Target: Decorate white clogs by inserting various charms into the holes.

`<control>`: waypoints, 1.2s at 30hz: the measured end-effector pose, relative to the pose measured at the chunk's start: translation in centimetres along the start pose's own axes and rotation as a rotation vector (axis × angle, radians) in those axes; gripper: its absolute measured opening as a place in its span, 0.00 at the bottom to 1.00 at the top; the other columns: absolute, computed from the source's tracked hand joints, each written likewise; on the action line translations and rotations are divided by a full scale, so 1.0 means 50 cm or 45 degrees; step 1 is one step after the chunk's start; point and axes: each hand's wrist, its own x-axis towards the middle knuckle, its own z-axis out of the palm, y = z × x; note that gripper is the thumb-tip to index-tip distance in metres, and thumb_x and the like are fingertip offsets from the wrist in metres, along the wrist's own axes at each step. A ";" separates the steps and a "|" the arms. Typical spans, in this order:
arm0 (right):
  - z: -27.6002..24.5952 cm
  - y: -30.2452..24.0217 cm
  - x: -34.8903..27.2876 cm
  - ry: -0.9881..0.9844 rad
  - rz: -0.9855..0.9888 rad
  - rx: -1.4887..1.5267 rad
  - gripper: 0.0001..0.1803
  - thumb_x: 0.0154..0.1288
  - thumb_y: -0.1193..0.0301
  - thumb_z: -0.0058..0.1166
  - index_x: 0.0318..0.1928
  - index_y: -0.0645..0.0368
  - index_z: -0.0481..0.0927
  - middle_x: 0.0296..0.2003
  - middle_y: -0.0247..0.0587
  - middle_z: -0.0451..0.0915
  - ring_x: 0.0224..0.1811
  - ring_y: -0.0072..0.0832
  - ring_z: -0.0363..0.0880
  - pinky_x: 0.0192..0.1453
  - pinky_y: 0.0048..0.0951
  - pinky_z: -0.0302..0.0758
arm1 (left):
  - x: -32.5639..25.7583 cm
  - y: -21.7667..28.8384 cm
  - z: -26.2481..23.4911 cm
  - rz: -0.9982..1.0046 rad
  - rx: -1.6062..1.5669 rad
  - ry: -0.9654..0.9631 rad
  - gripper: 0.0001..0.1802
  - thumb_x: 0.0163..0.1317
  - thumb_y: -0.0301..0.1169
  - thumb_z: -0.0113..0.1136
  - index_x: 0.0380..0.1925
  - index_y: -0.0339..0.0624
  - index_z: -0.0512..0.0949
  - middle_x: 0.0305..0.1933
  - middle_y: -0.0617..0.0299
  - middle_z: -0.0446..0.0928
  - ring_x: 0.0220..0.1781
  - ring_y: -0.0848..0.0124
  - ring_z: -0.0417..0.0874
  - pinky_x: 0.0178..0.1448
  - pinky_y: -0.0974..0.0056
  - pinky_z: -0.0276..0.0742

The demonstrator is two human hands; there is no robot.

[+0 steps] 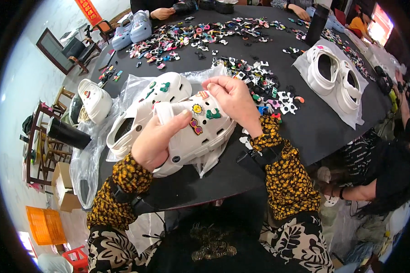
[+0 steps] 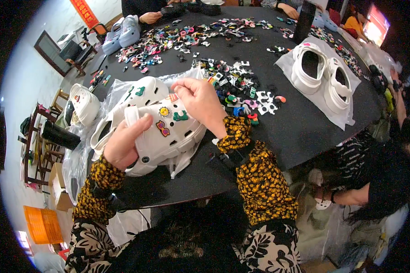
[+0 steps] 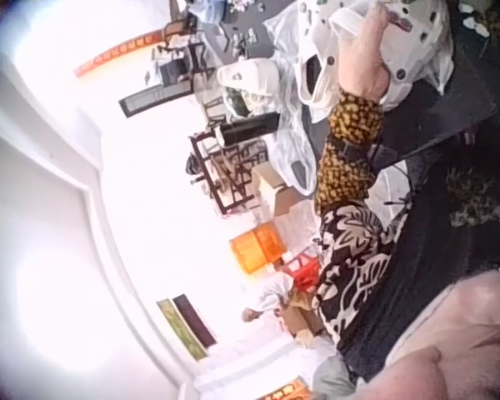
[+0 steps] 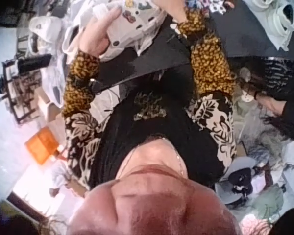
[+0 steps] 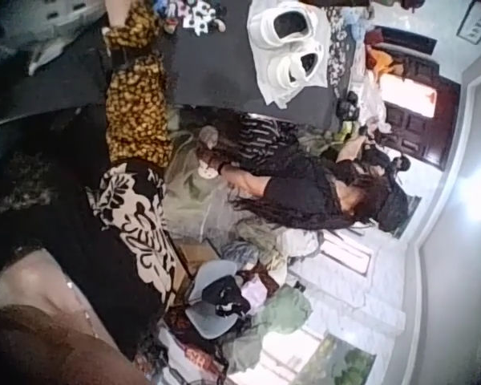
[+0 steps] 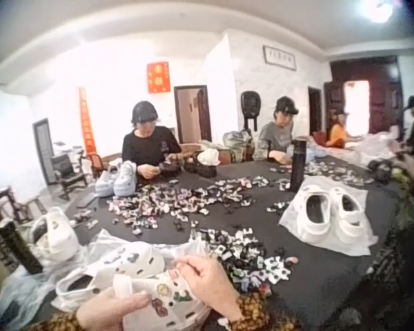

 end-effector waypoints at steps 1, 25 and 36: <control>0.001 -0.001 -0.001 -0.004 -0.008 -0.006 0.12 0.70 0.72 0.52 0.45 0.67 0.83 0.39 0.39 0.86 0.41 0.20 0.82 0.48 0.24 0.78 | 0.012 -0.003 0.003 -0.028 0.028 0.082 0.18 0.67 0.32 0.59 0.54 0.35 0.74 0.50 0.60 0.80 0.49 0.71 0.82 0.53 0.62 0.79; 0.013 -0.046 -0.033 0.014 -0.269 0.058 0.13 0.74 0.69 0.49 0.47 0.66 0.81 0.37 0.38 0.84 0.41 0.20 0.82 0.47 0.22 0.77 | 0.019 -0.023 0.011 -0.003 -0.044 0.224 0.14 0.65 0.30 0.60 0.49 0.40 0.77 0.45 0.63 0.81 0.44 0.72 0.83 0.49 0.62 0.80; 0.027 -0.038 -0.035 -0.044 -0.185 -0.021 0.13 0.75 0.69 0.48 0.47 0.65 0.81 0.33 0.36 0.83 0.37 0.17 0.80 0.41 0.20 0.75 | 0.019 -0.022 0.004 -0.040 -0.129 0.149 0.15 0.63 0.28 0.62 0.48 0.38 0.77 0.44 0.59 0.82 0.43 0.67 0.85 0.50 0.58 0.82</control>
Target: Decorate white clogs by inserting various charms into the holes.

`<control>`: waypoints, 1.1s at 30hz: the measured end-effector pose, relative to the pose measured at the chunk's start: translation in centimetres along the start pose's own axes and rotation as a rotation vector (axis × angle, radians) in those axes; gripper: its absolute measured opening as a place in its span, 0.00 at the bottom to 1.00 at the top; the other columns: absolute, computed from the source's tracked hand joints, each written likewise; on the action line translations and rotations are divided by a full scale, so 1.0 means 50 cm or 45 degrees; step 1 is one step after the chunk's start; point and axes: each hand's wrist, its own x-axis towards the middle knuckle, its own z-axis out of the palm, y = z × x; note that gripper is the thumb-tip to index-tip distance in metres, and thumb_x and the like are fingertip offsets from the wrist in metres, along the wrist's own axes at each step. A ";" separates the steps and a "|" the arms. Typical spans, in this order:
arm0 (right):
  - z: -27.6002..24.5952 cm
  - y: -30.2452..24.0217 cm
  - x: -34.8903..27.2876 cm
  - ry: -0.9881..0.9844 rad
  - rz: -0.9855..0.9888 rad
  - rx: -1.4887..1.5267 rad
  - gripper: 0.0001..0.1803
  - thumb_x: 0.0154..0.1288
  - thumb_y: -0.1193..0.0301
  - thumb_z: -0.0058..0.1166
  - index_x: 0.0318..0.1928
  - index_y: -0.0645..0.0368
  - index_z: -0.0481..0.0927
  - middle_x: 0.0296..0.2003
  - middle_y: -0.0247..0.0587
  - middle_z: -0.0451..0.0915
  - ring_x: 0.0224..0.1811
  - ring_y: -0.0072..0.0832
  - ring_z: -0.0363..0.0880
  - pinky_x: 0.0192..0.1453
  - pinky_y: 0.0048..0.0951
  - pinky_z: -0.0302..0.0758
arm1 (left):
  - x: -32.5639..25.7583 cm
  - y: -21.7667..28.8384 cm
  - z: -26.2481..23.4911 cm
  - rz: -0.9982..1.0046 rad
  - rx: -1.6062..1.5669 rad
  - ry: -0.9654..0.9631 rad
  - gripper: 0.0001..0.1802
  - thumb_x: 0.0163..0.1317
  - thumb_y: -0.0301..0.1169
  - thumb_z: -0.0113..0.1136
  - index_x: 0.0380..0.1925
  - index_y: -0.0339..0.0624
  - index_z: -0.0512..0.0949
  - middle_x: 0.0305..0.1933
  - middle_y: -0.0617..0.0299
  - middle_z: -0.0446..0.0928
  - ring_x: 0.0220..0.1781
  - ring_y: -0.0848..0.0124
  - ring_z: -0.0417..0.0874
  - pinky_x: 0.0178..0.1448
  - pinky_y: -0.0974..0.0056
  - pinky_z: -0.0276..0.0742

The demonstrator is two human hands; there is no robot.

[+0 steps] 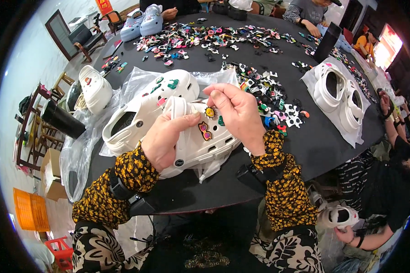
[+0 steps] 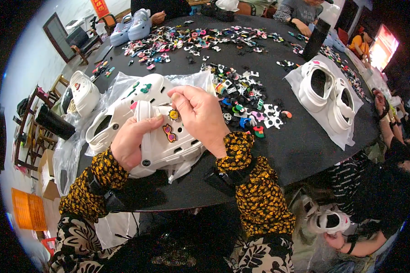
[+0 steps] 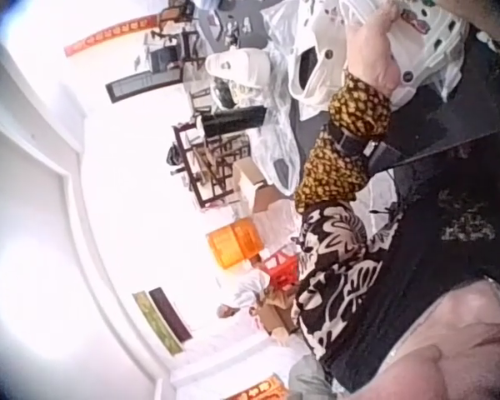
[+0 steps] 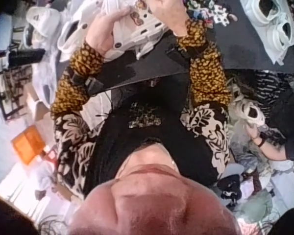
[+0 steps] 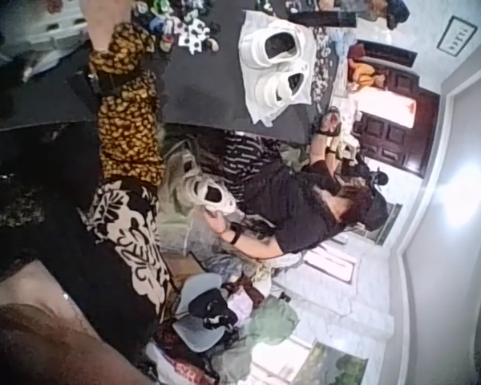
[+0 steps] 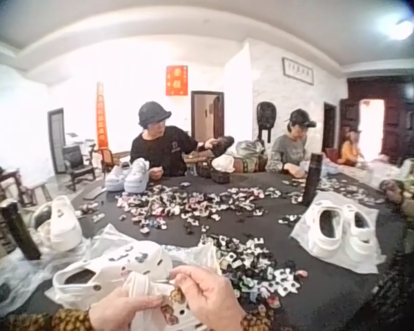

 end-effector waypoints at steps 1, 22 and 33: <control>0.000 0.001 0.001 0.001 -0.011 -0.015 0.13 0.75 0.69 0.48 0.47 0.65 0.81 0.32 0.35 0.82 0.36 0.17 0.79 0.40 0.20 0.75 | 0.002 0.000 -0.001 -0.004 -0.016 -0.020 0.16 0.62 0.29 0.62 0.50 0.37 0.76 0.44 0.58 0.82 0.43 0.65 0.85 0.50 0.56 0.83; 0.024 0.000 0.005 0.074 -0.361 -0.297 0.07 0.68 0.71 0.50 0.39 0.61 0.79 0.33 0.48 0.80 0.37 0.44 0.79 0.43 0.40 0.74 | 0.018 -0.011 -0.008 -0.034 -0.046 0.021 0.10 0.63 0.25 0.60 0.45 0.41 0.77 0.42 0.62 0.81 0.43 0.70 0.83 0.49 0.60 0.80; 0.029 -0.010 -0.003 0.056 -0.744 -0.875 0.09 0.58 0.74 0.54 0.41 0.59 0.73 0.32 0.42 0.71 0.38 0.42 0.73 0.46 0.41 0.69 | 0.012 -0.009 -0.004 -0.031 -0.064 -0.024 0.08 0.64 0.23 0.58 0.43 0.41 0.78 0.41 0.62 0.81 0.42 0.71 0.82 0.49 0.62 0.79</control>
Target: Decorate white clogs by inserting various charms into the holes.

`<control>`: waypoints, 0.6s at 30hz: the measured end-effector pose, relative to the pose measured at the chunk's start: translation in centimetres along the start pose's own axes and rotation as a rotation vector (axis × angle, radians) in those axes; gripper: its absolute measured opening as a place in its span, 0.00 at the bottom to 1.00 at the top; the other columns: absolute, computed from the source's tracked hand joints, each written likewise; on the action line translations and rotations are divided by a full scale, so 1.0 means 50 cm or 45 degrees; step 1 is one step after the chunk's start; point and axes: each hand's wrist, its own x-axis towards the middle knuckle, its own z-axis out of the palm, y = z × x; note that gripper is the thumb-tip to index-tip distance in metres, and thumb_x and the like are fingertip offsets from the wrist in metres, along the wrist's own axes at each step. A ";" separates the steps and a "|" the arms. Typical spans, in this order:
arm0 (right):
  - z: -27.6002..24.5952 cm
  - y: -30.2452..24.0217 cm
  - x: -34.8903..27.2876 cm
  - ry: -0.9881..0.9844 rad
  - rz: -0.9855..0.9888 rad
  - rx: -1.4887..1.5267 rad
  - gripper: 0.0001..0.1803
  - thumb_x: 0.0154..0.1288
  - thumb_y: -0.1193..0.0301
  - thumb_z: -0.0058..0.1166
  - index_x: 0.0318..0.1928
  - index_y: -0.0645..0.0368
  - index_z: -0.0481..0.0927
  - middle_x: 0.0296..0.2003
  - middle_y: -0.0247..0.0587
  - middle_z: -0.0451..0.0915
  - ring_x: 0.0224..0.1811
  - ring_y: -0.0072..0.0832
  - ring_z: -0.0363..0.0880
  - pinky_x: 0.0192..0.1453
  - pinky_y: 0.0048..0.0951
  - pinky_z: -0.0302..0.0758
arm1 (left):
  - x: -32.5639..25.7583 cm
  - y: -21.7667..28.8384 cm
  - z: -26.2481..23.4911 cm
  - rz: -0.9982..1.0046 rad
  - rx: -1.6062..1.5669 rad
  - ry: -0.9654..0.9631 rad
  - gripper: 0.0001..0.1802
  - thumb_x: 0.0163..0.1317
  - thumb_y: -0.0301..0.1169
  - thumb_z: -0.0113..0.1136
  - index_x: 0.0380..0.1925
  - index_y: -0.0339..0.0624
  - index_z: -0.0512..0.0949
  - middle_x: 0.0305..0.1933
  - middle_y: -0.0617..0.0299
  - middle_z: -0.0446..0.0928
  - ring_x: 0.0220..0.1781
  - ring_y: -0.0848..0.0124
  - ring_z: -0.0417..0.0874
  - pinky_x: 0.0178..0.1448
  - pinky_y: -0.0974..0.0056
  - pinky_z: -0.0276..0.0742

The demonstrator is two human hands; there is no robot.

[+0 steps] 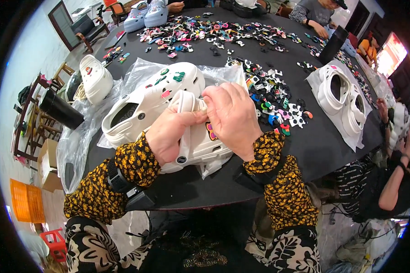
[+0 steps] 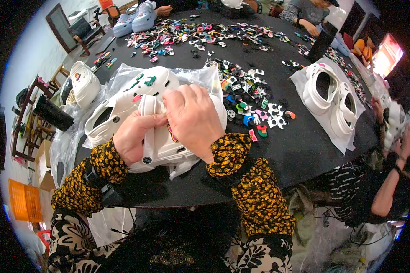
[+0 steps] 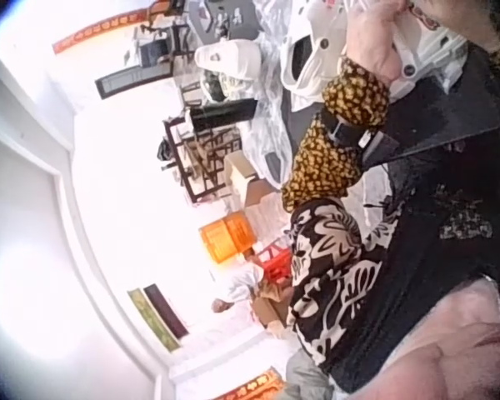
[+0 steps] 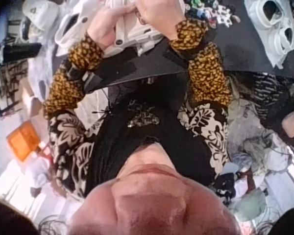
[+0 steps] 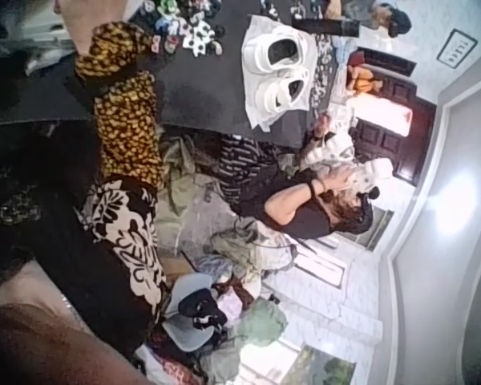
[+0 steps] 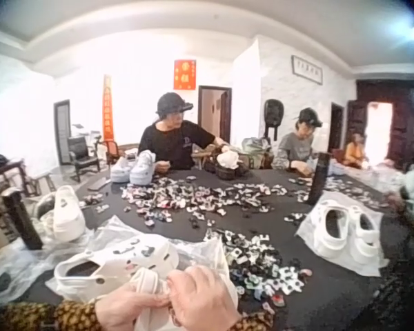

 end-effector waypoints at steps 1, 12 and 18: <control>-0.001 -0.001 0.000 0.011 -0.029 -0.017 0.10 0.57 0.74 0.54 0.41 0.59 0.73 0.31 0.42 0.71 0.38 0.42 0.72 0.45 0.41 0.70 | 0.000 0.000 0.000 0.004 -0.022 -0.022 0.08 0.64 0.23 0.58 0.43 0.41 0.78 0.41 0.62 0.81 0.42 0.71 0.82 0.49 0.62 0.79; -0.004 -0.013 0.009 0.036 0.173 0.134 0.04 0.68 0.73 0.51 0.37 0.61 0.75 0.30 0.47 0.76 0.34 0.46 0.76 0.40 0.41 0.72 | 0.005 -0.003 -0.005 0.028 0.084 0.012 0.07 0.64 0.23 0.58 0.41 0.41 0.79 0.39 0.63 0.81 0.40 0.73 0.82 0.47 0.65 0.78; -0.007 -0.021 0.010 -0.123 0.432 0.114 0.13 0.69 0.65 0.52 0.32 0.61 0.70 0.27 0.47 0.76 0.36 0.46 0.76 0.43 0.44 0.71 | 0.005 -0.009 0.002 0.059 0.129 0.013 0.07 0.64 0.24 0.58 0.41 0.42 0.78 0.39 0.65 0.81 0.40 0.75 0.81 0.46 0.66 0.77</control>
